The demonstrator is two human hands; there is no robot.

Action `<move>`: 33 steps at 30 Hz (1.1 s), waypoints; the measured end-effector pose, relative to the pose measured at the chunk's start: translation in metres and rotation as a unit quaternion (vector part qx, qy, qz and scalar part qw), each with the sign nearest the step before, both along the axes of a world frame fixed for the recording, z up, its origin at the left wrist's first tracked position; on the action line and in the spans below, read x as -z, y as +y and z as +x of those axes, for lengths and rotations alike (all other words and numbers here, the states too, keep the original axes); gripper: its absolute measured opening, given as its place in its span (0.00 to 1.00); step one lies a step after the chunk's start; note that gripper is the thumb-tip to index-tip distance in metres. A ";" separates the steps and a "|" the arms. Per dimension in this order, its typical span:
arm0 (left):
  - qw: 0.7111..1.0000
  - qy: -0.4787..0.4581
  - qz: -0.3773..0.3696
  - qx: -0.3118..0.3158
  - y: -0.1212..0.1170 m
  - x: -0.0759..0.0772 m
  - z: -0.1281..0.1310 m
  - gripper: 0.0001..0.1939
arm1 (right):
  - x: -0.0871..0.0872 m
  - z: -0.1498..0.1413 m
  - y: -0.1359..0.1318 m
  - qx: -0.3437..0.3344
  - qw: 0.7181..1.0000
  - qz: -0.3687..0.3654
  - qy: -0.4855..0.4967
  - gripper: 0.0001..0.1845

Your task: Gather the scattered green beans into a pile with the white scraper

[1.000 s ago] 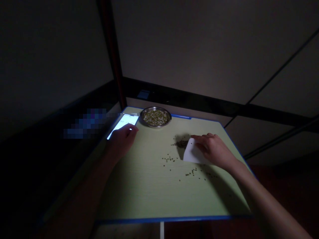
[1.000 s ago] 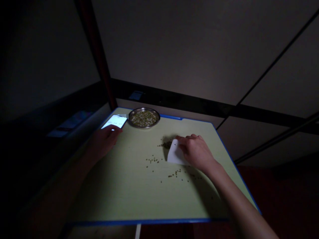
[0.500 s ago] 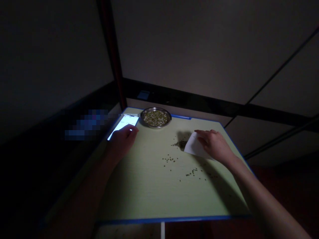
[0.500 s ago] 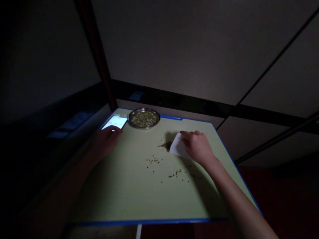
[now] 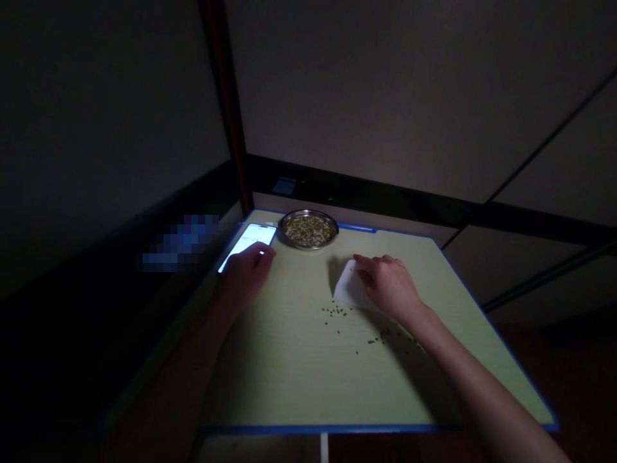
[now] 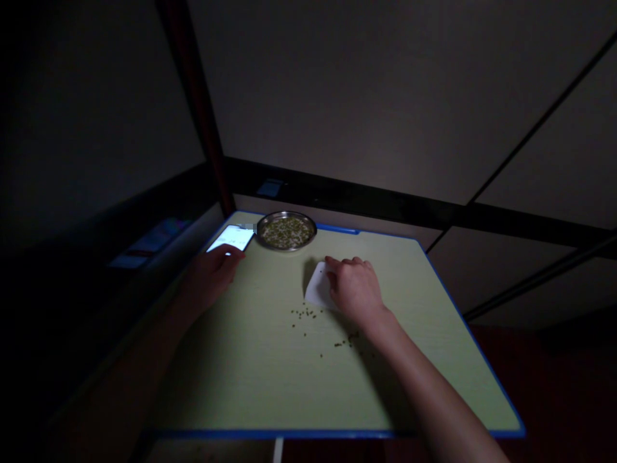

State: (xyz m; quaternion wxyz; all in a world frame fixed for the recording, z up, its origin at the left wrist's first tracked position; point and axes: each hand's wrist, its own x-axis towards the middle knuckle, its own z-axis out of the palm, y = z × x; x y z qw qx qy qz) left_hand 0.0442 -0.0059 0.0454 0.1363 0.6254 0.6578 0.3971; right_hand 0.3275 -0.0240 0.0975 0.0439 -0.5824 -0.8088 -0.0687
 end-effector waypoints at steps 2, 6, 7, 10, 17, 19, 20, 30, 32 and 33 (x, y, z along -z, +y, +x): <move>1.000 -0.006 0.000 0.007 0.001 0.002 -0.001 0.16 | 0.002 0.004 0.004 0.012 1.000 0.002 -0.005 0.23; 1.000 -0.009 -0.002 0.003 0.003 0.005 -0.001 0.17 | 0.000 0.015 0.014 0.051 0.998 0.022 -0.008 0.22; 1.000 -0.008 -0.002 0.002 0.003 0.006 -0.002 0.17 | -0.002 0.018 0.016 0.059 0.998 0.026 -0.007 0.22; 1.000 -0.003 -0.003 0.005 0.002 0.004 -0.001 0.17 | -0.007 0.020 0.016 0.060 0.998 0.024 0.003 0.23; 1.000 0.005 -0.005 -0.003 0.000 -0.002 0.001 0.17 | 0.002 0.010 0.014 0.014 0.999 -0.017 0.031 0.22; 1.000 0.001 -0.004 -0.008 0.000 -0.003 0.001 0.17 | 0.007 0.011 0.018 0.006 0.999 -0.016 0.039 0.21; 1.000 -0.001 -0.004 -0.006 0.000 -0.002 0.001 0.17 | 0.009 0.013 0.021 0.006 0.999 -0.013 0.042 0.21; 1.000 -0.017 0.005 0.010 0.007 0.010 -0.005 0.17 | -0.024 0.026 0.019 -0.083 0.976 -0.020 0.201 0.13; 1.000 -0.018 -0.001 0.005 0.007 0.009 -0.005 0.18 | -0.041 0.024 0.013 -0.123 0.962 -0.025 0.243 0.12; 1.000 -0.018 -0.003 0.004 0.007 0.008 -0.005 0.18 | -0.050 0.022 0.010 -0.141 0.958 -0.023 0.248 0.11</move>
